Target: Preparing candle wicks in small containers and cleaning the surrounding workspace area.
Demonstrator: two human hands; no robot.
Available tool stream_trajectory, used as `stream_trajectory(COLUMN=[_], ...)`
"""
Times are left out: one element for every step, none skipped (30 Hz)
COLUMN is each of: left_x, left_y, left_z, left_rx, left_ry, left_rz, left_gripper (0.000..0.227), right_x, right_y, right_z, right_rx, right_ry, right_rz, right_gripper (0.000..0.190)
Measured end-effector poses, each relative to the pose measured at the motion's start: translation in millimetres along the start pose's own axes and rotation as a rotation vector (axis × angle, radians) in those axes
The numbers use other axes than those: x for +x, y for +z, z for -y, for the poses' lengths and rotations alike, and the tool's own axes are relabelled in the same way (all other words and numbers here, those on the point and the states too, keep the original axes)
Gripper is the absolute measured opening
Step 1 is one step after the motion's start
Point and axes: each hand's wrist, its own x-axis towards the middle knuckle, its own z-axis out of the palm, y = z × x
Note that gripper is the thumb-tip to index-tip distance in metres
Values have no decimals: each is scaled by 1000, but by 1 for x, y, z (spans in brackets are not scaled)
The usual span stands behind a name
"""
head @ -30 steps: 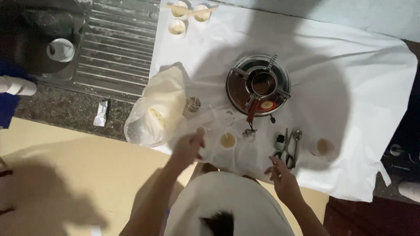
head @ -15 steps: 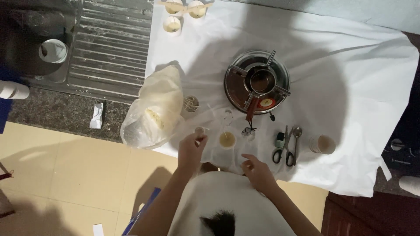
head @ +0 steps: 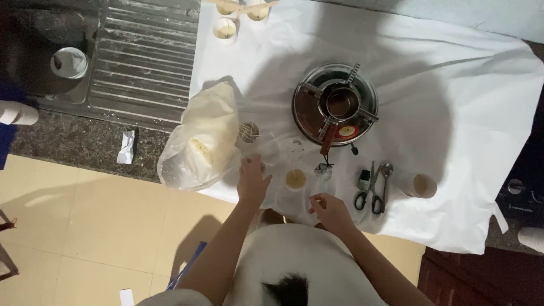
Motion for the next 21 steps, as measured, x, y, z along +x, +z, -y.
stream_trajectory(left_x=[9, 17, 26, 25, 24, 23, 21, 19, 16, 9, 4, -1, 0, 2, 3, 4, 6, 9, 7, 5, 3], left_y=[12, 23, 36, 35, 35, 34, 35, 35, 35, 33, 30, 27, 29, 32, 34, 37, 40, 43, 39, 35, 30], left_z=[10, 21, 29, 30, 32, 33, 36, 40, 43, 44, 44, 44, 49, 55, 61, 64, 66, 68, 60, 51, 44], left_rx=[0, 1, 1, 1, -1, -3, -3, -35, -69, -69, -81, -92, -92, -93, -94, -93, -88, -83, -83, -34, 15], left_ry=[1, 15, 30, 33, 55, 76, 79, 99, 117, 118, 116, 113, 115, 110, 104, 105, 121, 138, 143, 103, 62], left_rz=[2, -36, -75, -72, -60, -48, -49, -51, -53, -53, -66, -79, -83, -82, -82, -86, -70, -53, -61, -35, -10], left_gripper=[58, 44, 30, 30, 25, 21, 21, 31, 43, 43, 43, 42, 42, 36, 31, 31, 43, 57, 57, 73, 90], right_x=[-3, -7, -10, -10, -10, -10, -9, -9, -9, -12, -13, -14, -9, -4, 1, -1, -2, -2, -2, -2, -1], right_y=[0, 1, -1, 0, 1, 1, 1, 0, -1, -3, -5, -7, -5, -4, -1, -1, -1, -2, -3, -3, -3], right_z=[0, 0, 0, -5, -10, -14, -18, -21, -24, -24, -22, -21, -27, -33, -38, -37, -36, -34, -36, -38, -39], right_rx=[1, -8, -17, -15, 5, 25, 27, 8, -12, -12, 6, 24, 25, -10, -45, -45, -17, 10, 11, -5, -22], right_ry=[2, 22, 41, 43, 52, 60, 60, 54, 48, 48, 65, 82, 78, 55, 31, 26, 25, 24, 16, 30, 43], right_rz=[-1, 15, 29, 27, 29, 31, 29, 23, 19, 18, 17, 16, 16, 4, -7, -7, -8, -9, -14, 8, 31], right_gripper=[44, 43, 42, 42, 41, 40, 40, 42, 44, 44, 43, 42, 42, 40, 39, 39, 39, 38, 38, 40, 42])
